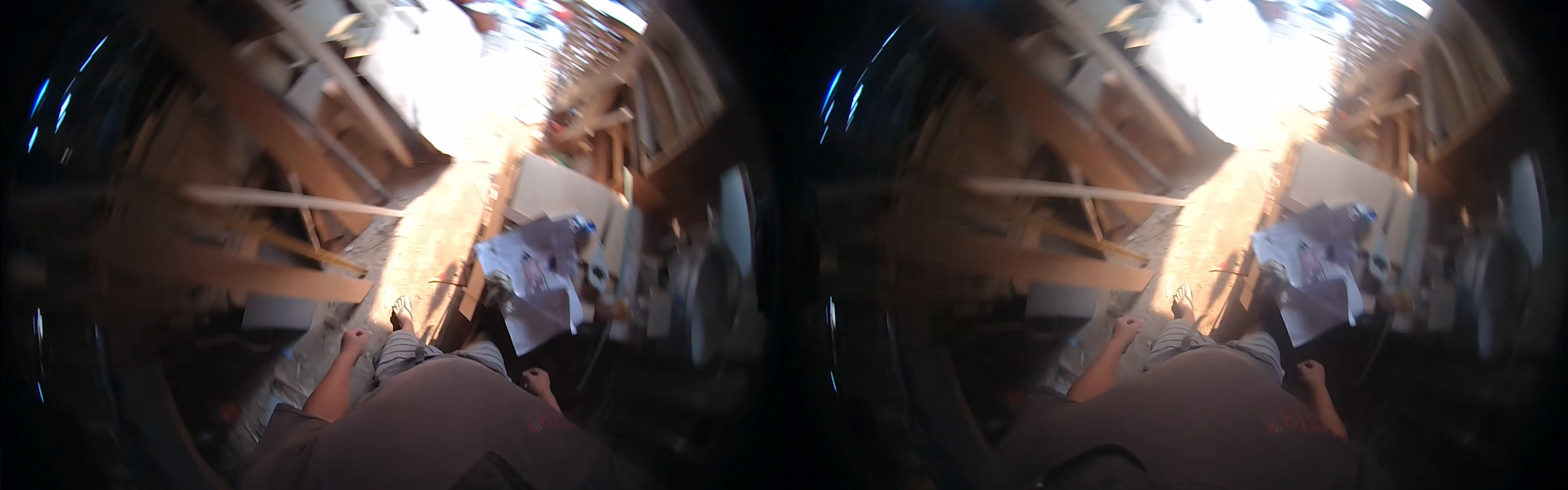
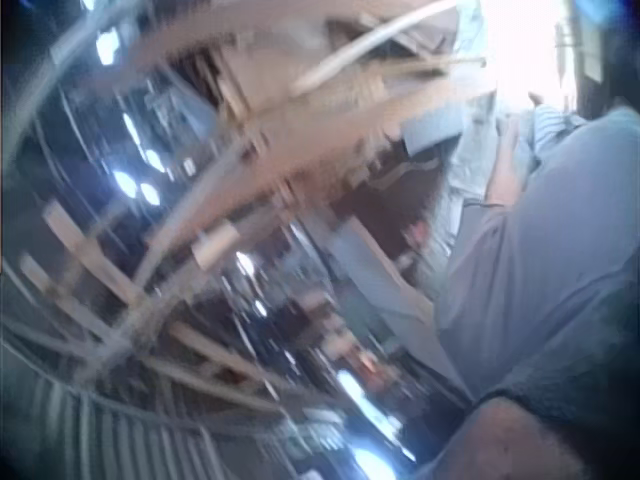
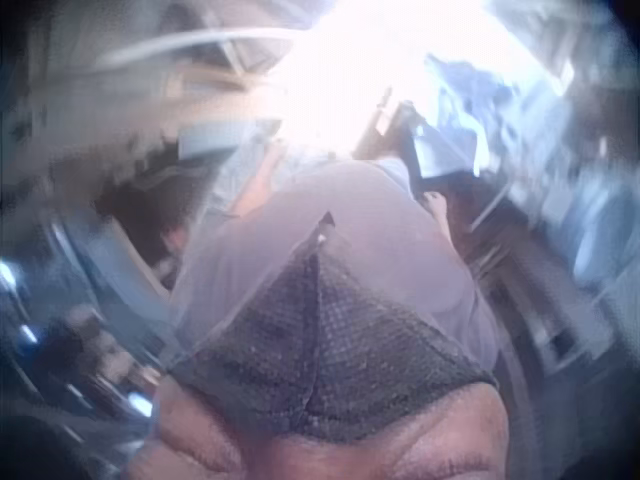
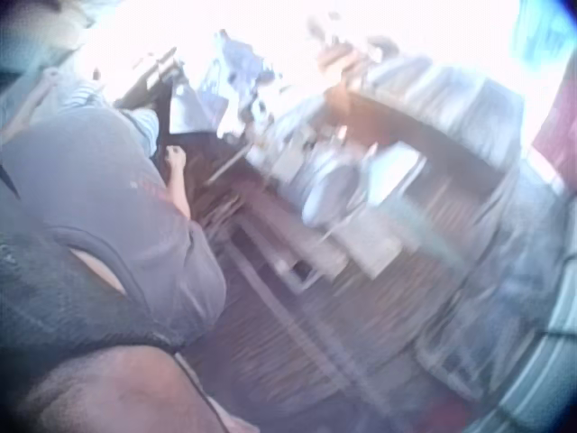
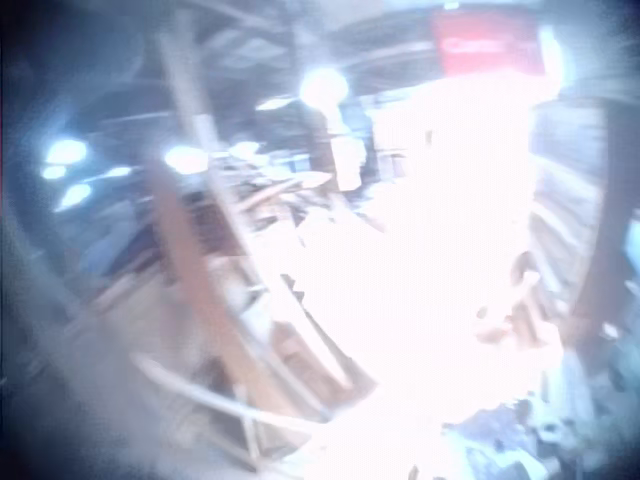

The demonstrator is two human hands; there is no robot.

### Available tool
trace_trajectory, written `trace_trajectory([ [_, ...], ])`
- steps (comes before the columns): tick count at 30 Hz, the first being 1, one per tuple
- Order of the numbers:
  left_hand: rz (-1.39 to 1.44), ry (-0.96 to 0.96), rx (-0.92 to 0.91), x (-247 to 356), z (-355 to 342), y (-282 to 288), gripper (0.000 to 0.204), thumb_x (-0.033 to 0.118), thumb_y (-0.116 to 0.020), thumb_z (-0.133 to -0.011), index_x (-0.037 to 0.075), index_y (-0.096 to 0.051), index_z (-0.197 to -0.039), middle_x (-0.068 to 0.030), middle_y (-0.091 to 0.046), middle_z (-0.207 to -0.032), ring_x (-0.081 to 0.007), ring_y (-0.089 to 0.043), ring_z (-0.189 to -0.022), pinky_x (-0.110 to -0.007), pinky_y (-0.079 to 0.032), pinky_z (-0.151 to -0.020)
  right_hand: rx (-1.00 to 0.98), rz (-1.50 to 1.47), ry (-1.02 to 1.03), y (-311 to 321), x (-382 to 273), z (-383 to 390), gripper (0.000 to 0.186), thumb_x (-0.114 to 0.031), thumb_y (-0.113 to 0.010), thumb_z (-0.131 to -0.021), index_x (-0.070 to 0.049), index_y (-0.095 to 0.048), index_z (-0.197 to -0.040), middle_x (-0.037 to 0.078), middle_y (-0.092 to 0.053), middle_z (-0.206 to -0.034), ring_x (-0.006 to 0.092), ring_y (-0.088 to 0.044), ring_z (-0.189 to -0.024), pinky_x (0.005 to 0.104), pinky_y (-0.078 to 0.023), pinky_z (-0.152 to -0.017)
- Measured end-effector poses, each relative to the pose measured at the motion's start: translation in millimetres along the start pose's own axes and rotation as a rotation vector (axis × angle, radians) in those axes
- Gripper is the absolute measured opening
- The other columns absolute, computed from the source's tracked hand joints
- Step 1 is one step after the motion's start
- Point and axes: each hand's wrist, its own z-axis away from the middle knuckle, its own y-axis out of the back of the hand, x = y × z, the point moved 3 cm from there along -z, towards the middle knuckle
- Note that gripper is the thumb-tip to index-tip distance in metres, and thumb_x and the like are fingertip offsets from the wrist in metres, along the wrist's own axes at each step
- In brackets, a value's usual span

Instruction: The person uses a jigsaw to cut along a marked line on a large white board, then removes a strip of material from the edge. The person continues cutting along the marked line to separate a section of the board.

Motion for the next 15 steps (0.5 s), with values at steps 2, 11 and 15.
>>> trace_trajectory([
  [2, -0.042, 0.209, 0.091, -76, 62, -6, 0.029, 0.033, -0.078, -0.087, 0.005, -0.079, -0.095, -0.0143, -0.078, -0.094, -0.0274, -0.075, -0.089, -0.041, -0.057, -0.084, -0.080, 0.100, 0.212, 41, -33, -25, 0.025, -0.021, -0.077, -0.084, 0.001, -0.079, -0.096, 0.012, -0.077, -0.084, 0.0195, -0.073, -0.075, 0.0367, -0.059, -0.071],
  [11, 0.557, 0.683, 0.285, -312, 293, -187, 0.049, 0.045, -0.075, -0.087, 0.004, -0.077, -0.114, -0.0197, -0.078, -0.115, -0.0379, -0.074, -0.107, -0.046, -0.057, -0.097, -0.263, 0.655, 0.509, 3, -217, -104, 0.025, -0.025, -0.080, -0.084, -0.002, -0.080, -0.094, 0.012, -0.078, -0.085, 0.0211, -0.074, -0.077, 0.0379, -0.060, -0.071],
  [15, 0.748, 0.753, 0.317, -348, 355, -217, 0.050, 0.045, -0.075, -0.088, 0.003, -0.077, -0.115, -0.0198, -0.077, -0.115, -0.0376, -0.074, -0.107, -0.046, -0.057, -0.097, -0.382, 0.786, 0.621, -100, -267, -79, 0.024, -0.027, -0.082, -0.084, -0.004, -0.080, -0.093, 0.012, -0.078, -0.084, 0.0221, -0.074, -0.078, 0.0389, -0.060, -0.071],
])
